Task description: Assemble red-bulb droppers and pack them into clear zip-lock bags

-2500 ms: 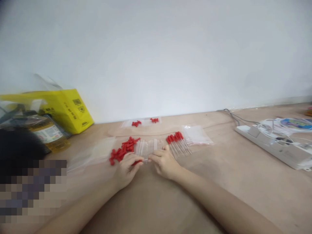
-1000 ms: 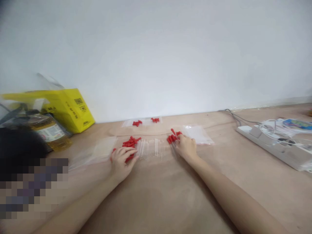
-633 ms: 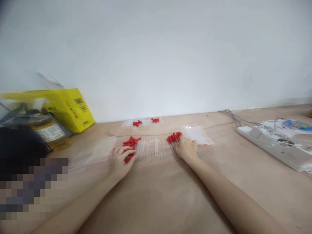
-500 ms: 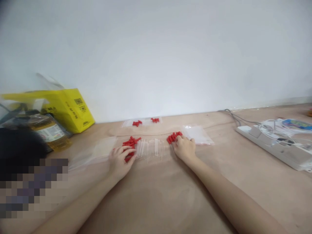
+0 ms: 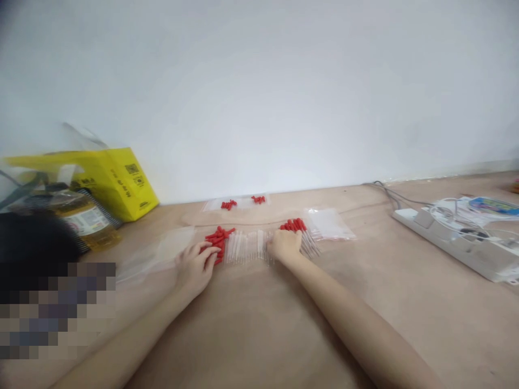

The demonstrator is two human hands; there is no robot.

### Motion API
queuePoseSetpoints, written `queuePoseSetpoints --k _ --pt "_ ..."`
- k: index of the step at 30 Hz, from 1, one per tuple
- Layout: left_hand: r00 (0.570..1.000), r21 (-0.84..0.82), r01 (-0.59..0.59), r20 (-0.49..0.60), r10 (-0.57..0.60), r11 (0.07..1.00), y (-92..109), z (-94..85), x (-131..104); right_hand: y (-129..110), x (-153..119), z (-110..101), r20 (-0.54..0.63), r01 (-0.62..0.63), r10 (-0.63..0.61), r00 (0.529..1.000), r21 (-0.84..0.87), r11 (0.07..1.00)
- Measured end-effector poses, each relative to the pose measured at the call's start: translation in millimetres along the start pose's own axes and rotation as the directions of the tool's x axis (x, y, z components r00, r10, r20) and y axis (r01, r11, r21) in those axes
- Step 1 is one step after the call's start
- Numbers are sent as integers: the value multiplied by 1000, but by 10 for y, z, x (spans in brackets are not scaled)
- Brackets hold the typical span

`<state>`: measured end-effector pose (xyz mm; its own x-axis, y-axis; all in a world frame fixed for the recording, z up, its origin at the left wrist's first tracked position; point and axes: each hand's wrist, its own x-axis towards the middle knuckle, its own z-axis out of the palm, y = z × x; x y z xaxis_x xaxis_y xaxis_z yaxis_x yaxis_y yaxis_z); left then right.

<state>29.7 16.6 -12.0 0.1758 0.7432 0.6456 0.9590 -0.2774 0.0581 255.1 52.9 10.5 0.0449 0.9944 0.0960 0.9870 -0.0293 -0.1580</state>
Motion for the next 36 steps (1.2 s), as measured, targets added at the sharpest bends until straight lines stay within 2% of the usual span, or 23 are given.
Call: queuePoseSetpoints --k 8,12,17,20,22,25,28,30,33,36 --pt "998 80 -59 24 58 995 21 -150 -18 -30 55 1 43 -15 14 999 19 1000" --pt "994 117 -94 64 87 989 9 -163 -26 -37 45 -23 28 -16 15 999 25 1000" --pt "994 90 -89 63 84 992 20 -165 -19 -8 -5 -128 -38 14 -12 999 37 999" --pt "996 5 -80 28 80 997 85 -167 -17 44 -115 -115 -155 140 -124 980 97 985" --pt "995 -87 -99 16 100 991 153 -146 -26 85 -219 -43 -269 311 -264 926 147 939" --pt "988 -218 -140 30 149 966 273 -93 -42 129 -374 108 -395 563 -472 788 152 812" --pt "973 -293 -195 63 223 936 377 -65 -50 130 -470 225 -513 692 -559 652 100 715" --pt "966 -314 -211 75 246 926 414 -68 -52 112 -497 267 -573 730 -570 588 71 680" --pt "969 -331 -194 79 232 923 426 -83 -55 86 -507 296 -614 765 -583 532 52 642" --pt "970 -341 -190 82 230 921 417 -89 -61 75 -510 313 -625 767 -575 528 61 638"
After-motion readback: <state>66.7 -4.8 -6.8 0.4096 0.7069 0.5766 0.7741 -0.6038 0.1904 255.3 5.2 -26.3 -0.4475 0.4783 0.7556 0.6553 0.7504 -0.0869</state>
